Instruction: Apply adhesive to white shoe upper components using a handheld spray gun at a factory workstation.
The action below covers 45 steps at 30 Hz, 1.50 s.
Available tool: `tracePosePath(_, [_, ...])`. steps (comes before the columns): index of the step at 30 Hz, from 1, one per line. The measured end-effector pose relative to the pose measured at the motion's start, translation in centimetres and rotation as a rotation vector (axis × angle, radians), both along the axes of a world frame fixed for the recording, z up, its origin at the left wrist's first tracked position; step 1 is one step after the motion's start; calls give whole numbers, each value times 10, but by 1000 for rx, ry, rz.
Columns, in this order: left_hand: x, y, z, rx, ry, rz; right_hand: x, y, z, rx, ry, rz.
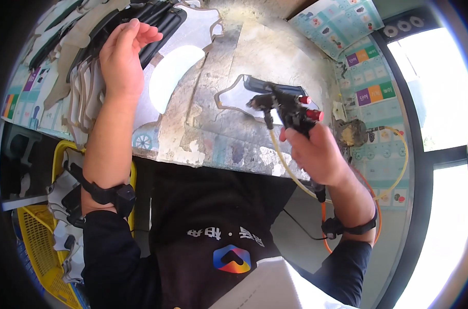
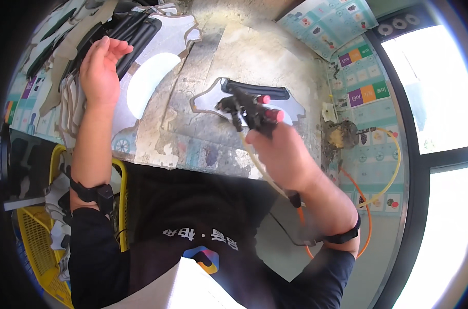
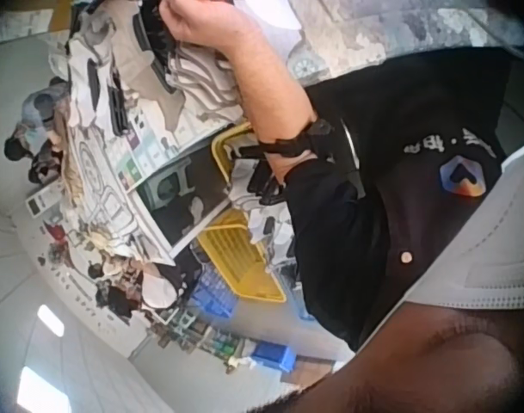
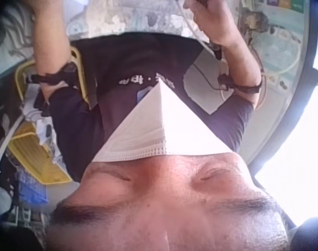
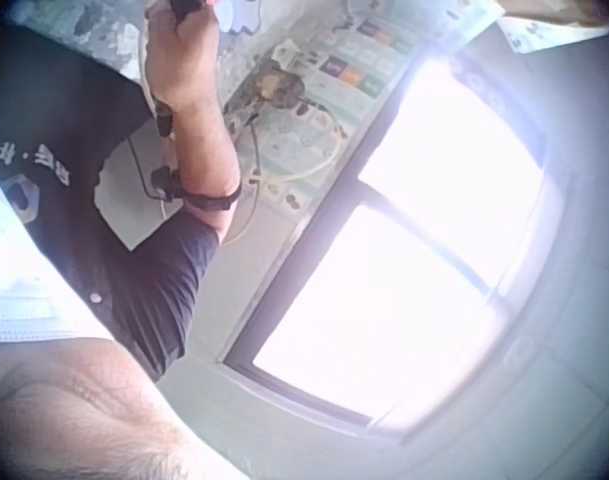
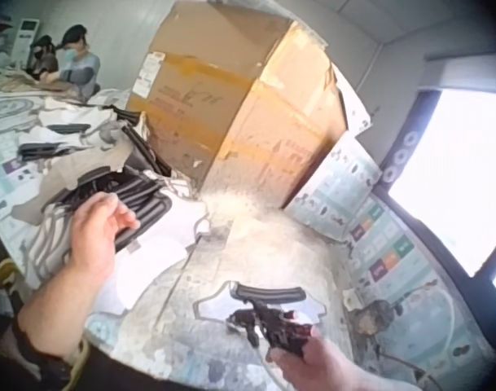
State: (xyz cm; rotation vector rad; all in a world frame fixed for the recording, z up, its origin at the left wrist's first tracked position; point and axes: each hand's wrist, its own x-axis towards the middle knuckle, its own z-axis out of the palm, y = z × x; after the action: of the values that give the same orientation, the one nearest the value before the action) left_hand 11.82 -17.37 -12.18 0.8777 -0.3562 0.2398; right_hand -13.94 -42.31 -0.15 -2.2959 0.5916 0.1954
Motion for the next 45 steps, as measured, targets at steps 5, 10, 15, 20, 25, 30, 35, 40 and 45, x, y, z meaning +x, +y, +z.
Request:
tracePosePath(5, [0, -1, 0, 14, 6, 7, -11, 9, -9, 80, -21, 96])
tracePosePath(10, [1, -1, 0, 4, -11, -2, -7, 0, -1, -12, 10, -51])
tracePosePath(15, [2, -2, -2, -3, 5, 9, -4, -5, -1, 180, -72, -143])
tracePosePath(20, [3, -2, -2, 35, -7, 20, -3, -3, -8, 327, -17, -162])
tracePosePath(25, [4, -2, -2, 79, -1, 8, -2, -18, -6, 224, -35, -217])
tracePosePath(30, [2, -3, -2, 71, -14, 45, -12, -37, -7, 234, -69, -280])
tracePosePath(35, [2, -3, -3, 110, -6, 44, -19, -57, -9, 208, -73, -307])
tracePosePath(40, [4, -3, -6, 111, -21, 40, -25, -80, -13, 160, -52, -296])
tracePosePath(45, [4, -3, -8, 119, -29, 56, -32, -102, -18, 126, -68, -379])
